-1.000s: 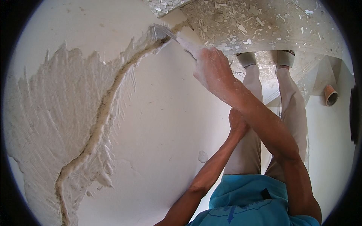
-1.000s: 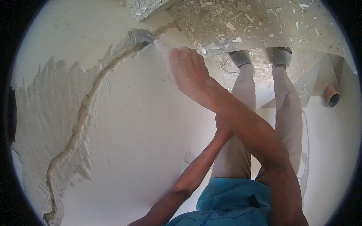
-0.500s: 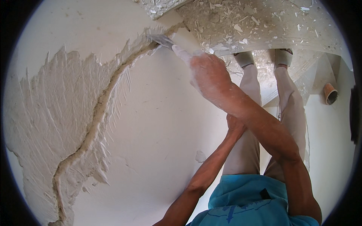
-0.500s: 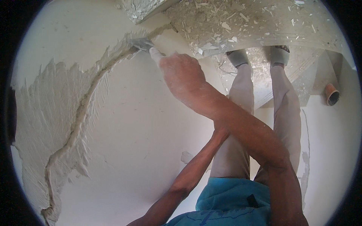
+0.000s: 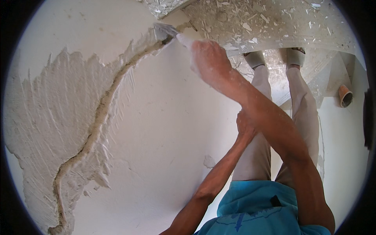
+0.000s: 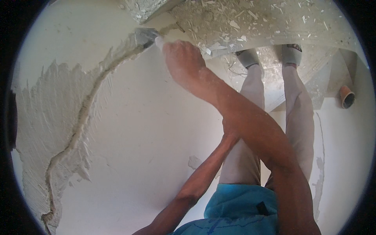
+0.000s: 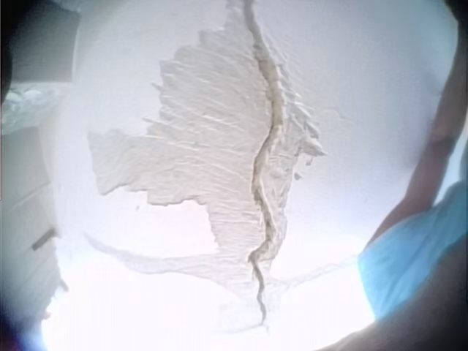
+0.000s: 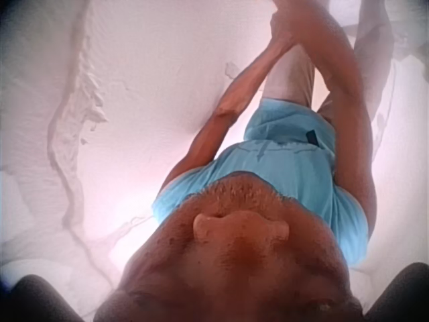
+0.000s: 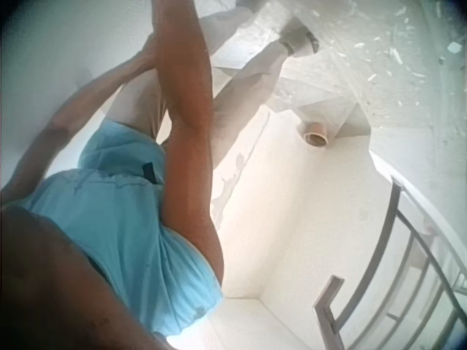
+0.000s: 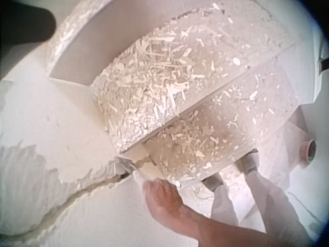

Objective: The person uses a scraper to widen a long crack in a plaster wall and remove loose material.

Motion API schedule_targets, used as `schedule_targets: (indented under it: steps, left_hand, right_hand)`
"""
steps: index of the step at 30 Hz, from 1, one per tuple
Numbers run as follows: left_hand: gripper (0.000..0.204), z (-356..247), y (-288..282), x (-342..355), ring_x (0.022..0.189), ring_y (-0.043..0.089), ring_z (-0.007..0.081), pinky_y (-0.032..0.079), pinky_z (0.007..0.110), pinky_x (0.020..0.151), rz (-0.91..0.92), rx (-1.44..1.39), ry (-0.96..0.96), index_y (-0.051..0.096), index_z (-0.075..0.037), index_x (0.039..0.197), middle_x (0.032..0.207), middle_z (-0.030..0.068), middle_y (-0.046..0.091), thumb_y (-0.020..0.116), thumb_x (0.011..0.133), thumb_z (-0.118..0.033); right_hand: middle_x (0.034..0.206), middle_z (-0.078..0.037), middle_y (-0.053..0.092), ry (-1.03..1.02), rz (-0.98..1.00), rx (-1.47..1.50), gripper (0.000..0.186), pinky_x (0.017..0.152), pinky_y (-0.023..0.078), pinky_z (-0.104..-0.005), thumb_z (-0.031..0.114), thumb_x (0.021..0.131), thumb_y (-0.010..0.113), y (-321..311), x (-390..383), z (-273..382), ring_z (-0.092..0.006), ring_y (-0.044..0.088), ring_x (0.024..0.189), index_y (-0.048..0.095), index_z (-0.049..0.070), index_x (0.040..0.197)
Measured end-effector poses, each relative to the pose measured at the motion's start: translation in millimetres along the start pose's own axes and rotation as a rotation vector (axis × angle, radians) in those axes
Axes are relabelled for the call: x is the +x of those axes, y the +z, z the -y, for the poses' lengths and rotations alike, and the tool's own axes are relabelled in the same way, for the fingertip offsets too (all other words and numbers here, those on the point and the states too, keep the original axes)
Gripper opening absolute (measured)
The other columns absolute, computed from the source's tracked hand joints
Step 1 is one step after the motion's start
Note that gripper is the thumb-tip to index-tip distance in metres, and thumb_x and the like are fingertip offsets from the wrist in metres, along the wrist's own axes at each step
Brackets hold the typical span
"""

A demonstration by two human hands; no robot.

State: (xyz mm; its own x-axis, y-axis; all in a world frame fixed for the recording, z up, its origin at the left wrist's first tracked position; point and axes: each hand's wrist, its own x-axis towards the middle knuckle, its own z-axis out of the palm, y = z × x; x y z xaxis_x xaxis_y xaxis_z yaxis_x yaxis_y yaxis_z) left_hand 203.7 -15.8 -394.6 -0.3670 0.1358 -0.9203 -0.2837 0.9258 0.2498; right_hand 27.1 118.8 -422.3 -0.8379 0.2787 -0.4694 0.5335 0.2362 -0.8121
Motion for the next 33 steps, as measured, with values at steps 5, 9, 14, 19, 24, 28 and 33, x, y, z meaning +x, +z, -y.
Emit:
schedule_targets:
  steps: [5,9,14,19,24,28,33]
  left_hand:
    - [0.042,15.6,-0.1,1.2,0.104,0.063,0.0411,0.05,0.047,0.088,-0.035,0.078,0.039,0.063,-0.003,0.118,0.12,0.0236,0.064,0.065,0.088,-0.032]
    - [0.038,11.3,1.0,8.1,0.102,0.063,0.0431,0.051,0.049,0.086,-0.011,0.124,0.079,0.065,-0.002,0.114,0.119,0.0246,0.064,0.064,0.087,-0.029]
    - [0.036,16.3,1.2,7.8,0.098,0.063,0.0449,0.051,0.05,0.084,-0.026,0.168,0.057,0.065,-0.002,0.112,0.115,0.0248,0.064,0.065,0.084,-0.024]
    - [0.033,-14.3,-9.9,10.3,0.098,0.064,0.0442,0.051,0.05,0.083,0.095,0.216,-0.002,0.066,-0.001,0.11,0.112,0.0265,0.065,0.064,0.085,-0.022]
    - [0.031,-6.2,-3.5,3.6,0.097,0.064,0.0437,0.051,0.049,0.083,-0.033,0.176,0.033,0.067,0.0,0.109,0.111,0.0261,0.066,0.061,0.087,-0.022]
    - [0.031,-5.8,-7.0,6.8,0.097,0.064,0.0429,0.051,0.05,0.083,0.095,0.267,0.013,0.067,0.002,0.107,0.106,0.0254,0.068,0.06,0.088,-0.022]
    - [0.033,-6.1,-4.3,0.4,0.098,0.065,0.0425,0.052,0.049,0.085,0.002,0.177,-0.039,0.066,0.002,0.109,0.107,0.0247,0.068,0.06,0.088,-0.024]
  right_hand:
    - [0.084,-0.021,0.067,-0.038,0.031,-0.04,0.048,0.071,0.057,-0.0498,-0.001,0.086,0.058,0.1,-26.7,14.1,-0.0382,0.07,0.083,0.054,0.006,0.134]
    - [0.082,-0.022,0.068,0.011,0.029,-0.071,0.056,0.071,0.057,-0.0492,-0.003,0.084,0.059,-2.4,-8.8,3.7,-0.0384,0.07,0.084,0.051,0.008,0.138]
    - [0.081,-0.023,0.068,0.019,0.118,-0.067,0.053,0.071,0.058,-0.0471,-0.003,0.084,0.06,-2.8,-20.3,8.2,-0.0382,0.07,0.085,0.052,0.004,0.136]
    - [0.083,-0.023,0.067,0.019,0.041,-0.109,0.06,0.074,0.055,-0.0505,-0.004,0.081,0.056,-5.4,-7.4,-4.1,-0.0416,0.068,0.081,0.052,0.011,0.139]
    - [0.085,-0.024,0.065,-0.035,-0.012,-0.07,0.063,0.075,0.054,-0.0501,-0.004,0.08,0.055,-2.9,-14.0,6.4,-0.0419,0.067,0.082,0.053,0.012,0.14]
    - [0.089,-0.024,0.065,-0.024,0.026,-0.093,0.064,0.076,0.054,-0.0496,-0.005,0.08,0.054,-7.3,-13.4,4.9,-0.041,0.067,0.084,0.052,0.012,0.142]
    - [0.091,-0.023,0.066,-0.027,0.042,-0.133,0.063,0.075,0.054,-0.0496,-0.004,0.083,0.053,-10.2,-17.9,14.7,-0.0395,0.067,0.083,0.05,0.013,0.143]
